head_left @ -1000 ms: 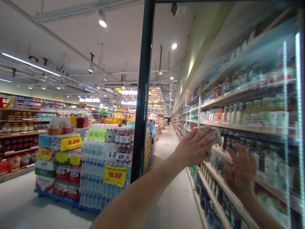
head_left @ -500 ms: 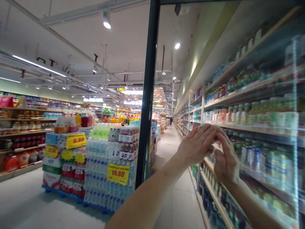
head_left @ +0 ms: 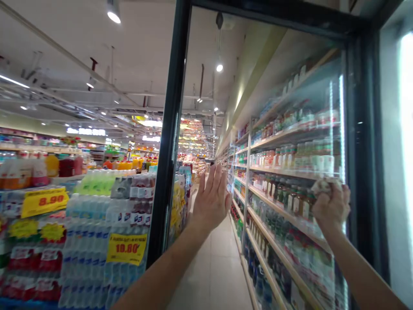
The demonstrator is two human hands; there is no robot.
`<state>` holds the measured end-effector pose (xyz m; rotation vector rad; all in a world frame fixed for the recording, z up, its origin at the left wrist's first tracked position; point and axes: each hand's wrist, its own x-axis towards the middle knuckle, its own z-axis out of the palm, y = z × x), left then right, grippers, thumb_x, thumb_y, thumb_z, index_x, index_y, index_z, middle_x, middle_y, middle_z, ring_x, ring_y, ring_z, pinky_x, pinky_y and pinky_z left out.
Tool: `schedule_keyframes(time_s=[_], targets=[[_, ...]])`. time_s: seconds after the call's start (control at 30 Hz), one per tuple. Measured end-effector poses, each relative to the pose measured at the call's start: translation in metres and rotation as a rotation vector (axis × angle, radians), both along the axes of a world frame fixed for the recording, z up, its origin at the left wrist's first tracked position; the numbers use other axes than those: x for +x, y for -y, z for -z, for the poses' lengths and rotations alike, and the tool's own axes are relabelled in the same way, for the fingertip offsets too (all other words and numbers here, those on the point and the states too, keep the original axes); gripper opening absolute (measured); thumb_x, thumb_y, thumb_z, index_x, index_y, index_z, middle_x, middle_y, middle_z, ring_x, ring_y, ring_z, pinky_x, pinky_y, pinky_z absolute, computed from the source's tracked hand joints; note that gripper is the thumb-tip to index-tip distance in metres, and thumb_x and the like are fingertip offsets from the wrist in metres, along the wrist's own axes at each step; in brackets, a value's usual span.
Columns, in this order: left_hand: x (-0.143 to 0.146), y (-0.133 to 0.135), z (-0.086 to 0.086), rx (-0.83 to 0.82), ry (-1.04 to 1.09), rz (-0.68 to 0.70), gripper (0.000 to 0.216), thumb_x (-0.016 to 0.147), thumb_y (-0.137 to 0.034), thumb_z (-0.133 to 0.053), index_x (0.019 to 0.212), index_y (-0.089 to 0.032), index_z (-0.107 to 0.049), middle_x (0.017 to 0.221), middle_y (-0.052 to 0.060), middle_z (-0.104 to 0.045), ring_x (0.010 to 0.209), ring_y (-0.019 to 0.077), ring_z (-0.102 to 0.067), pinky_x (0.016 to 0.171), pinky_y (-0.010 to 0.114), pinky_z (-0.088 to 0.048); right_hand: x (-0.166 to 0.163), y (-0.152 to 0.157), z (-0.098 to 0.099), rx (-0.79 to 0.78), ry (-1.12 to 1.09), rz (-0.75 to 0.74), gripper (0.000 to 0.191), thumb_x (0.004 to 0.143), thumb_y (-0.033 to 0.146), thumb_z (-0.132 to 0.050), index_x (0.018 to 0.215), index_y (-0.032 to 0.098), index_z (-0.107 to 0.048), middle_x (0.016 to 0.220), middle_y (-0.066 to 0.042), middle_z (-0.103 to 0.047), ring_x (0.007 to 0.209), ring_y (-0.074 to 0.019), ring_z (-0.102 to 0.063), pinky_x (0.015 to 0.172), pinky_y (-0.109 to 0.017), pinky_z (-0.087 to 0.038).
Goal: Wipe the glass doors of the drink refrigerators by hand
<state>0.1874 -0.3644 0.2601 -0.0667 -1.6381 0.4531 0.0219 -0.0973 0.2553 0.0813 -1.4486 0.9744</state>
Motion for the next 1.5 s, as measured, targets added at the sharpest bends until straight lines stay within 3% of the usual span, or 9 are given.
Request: schedule_keyframes(time_s=[0.1, 0.3, 0.53, 0.67, 0.8, 1.03, 1.13, 1.33, 1.5], targets=[[-0.003, 0.000, -0.001, -0.009, -0.016, -0.029, 0.058, 0.089, -0.033, -0.036, 0.139, -0.008, -0.023, 0.146, 0.015, -0.028, 0.139, 0.0253, -0.011, 0.112, 0.046, -0.018, 0.007, 0.022, 0.001, 0.004, -0.151, -0.050, 0.050, 0.078, 0.022, -0.036, 0.123, 0.011, -0.053, 0.138, -0.019, -0.041, 0.131, -0.0307, -0.035, 0.104, -0.052, -0.032], [-0.003, 0.008, -0.002, -0.028, -0.013, 0.019, 0.057, 0.090, -0.034, -0.038, 0.139, -0.009, -0.025, 0.146, 0.014, -0.030, 0.138, 0.0242, -0.015, 0.112, 0.043, -0.018, 0.061, 0.105, 0.000, 0.754, -0.452, -0.136, 0.034, 0.084, 0.029, -0.047, 0.117, 0.026, -0.057, 0.141, -0.008, -0.040, 0.136, -0.0239, -0.027, 0.107, -0.049, -0.027], [-0.006, 0.006, -0.002, -0.011, -0.022, 0.042, 0.062, 0.090, -0.032, -0.039, 0.142, -0.009, -0.017, 0.146, 0.016, -0.028, 0.139, 0.0249, -0.012, 0.111, 0.046, -0.016, -0.012, -0.008, -0.034, 0.036, -0.141, -0.027, 0.045, 0.078, 0.021, -0.034, 0.113, 0.009, -0.060, 0.137, -0.022, -0.040, 0.127, -0.0335, -0.038, 0.098, -0.062, -0.030], [-0.006, 0.008, -0.002, -0.009, -0.031, 0.069, 0.063, 0.089, -0.032, -0.040, 0.143, -0.011, -0.016, 0.145, 0.015, -0.030, 0.139, 0.0244, -0.014, 0.111, 0.045, -0.016, 0.021, 0.052, -0.037, 0.217, -0.266, -0.074, 0.041, 0.075, 0.016, -0.037, 0.106, 0.019, -0.064, 0.137, -0.008, -0.044, 0.130, -0.0237, -0.036, 0.104, -0.048, -0.034], [-0.005, 0.011, -0.003, -0.016, -0.036, 0.089, 0.062, 0.089, -0.032, -0.042, 0.143, -0.012, -0.018, 0.144, 0.015, -0.032, 0.138, 0.0238, -0.017, 0.111, 0.044, -0.018, 0.052, 0.098, -0.015, 0.776, -0.530, -0.192, 0.038, 0.078, 0.016, -0.041, 0.109, 0.024, -0.062, 0.138, -0.005, -0.044, 0.135, -0.0228, -0.028, 0.109, -0.047, -0.028], [-0.008, 0.007, -0.001, -0.002, -0.032, 0.068, 0.065, 0.088, -0.029, -0.042, 0.144, -0.013, -0.012, 0.145, 0.015, -0.029, 0.138, 0.0246, -0.016, 0.111, 0.046, -0.017, -0.017, -0.020, -0.049, 0.037, -0.257, -0.074, 0.052, 0.071, 0.015, -0.033, 0.118, 0.008, -0.054, 0.126, -0.021, -0.052, 0.121, -0.0300, -0.046, 0.099, -0.054, -0.035], [-0.009, 0.006, 0.000, -0.005, -0.033, 0.081, 0.067, 0.088, -0.029, -0.042, 0.144, -0.014, -0.010, 0.146, 0.015, -0.027, 0.138, 0.0247, -0.015, 0.111, 0.047, -0.017, -0.004, 0.013, -0.069, 0.082, -0.271, -0.094, 0.053, 0.075, 0.016, -0.030, 0.123, 0.010, -0.051, 0.131, -0.017, -0.049, 0.125, -0.0257, -0.042, 0.102, -0.049, -0.036], [0.006, 0.029, -0.018, 0.021, -0.028, 0.104, 0.058, 0.089, -0.031, -0.039, 0.142, -0.018, -0.021, 0.145, 0.012, -0.031, 0.137, 0.0230, -0.021, 0.111, 0.046, -0.018, 0.054, 0.110, -0.053, 0.686, -0.412, -0.123, 0.035, 0.086, 0.032, -0.043, 0.118, 0.029, -0.056, 0.141, -0.002, -0.040, 0.137, -0.0213, -0.024, 0.108, -0.048, -0.027], [0.020, 0.052, -0.038, 0.201, -0.076, 0.069, 0.059, 0.090, -0.036, -0.032, 0.140, -0.006, -0.024, 0.147, 0.019, -0.024, 0.139, 0.0278, -0.012, 0.110, 0.049, -0.017, 0.010, 0.015, -0.068, 0.155, -0.149, -0.019, 0.042, 0.089, 0.030, -0.033, 0.125, 0.018, -0.050, 0.140, -0.014, -0.040, 0.131, -0.0292, -0.032, 0.104, -0.057, -0.025]])
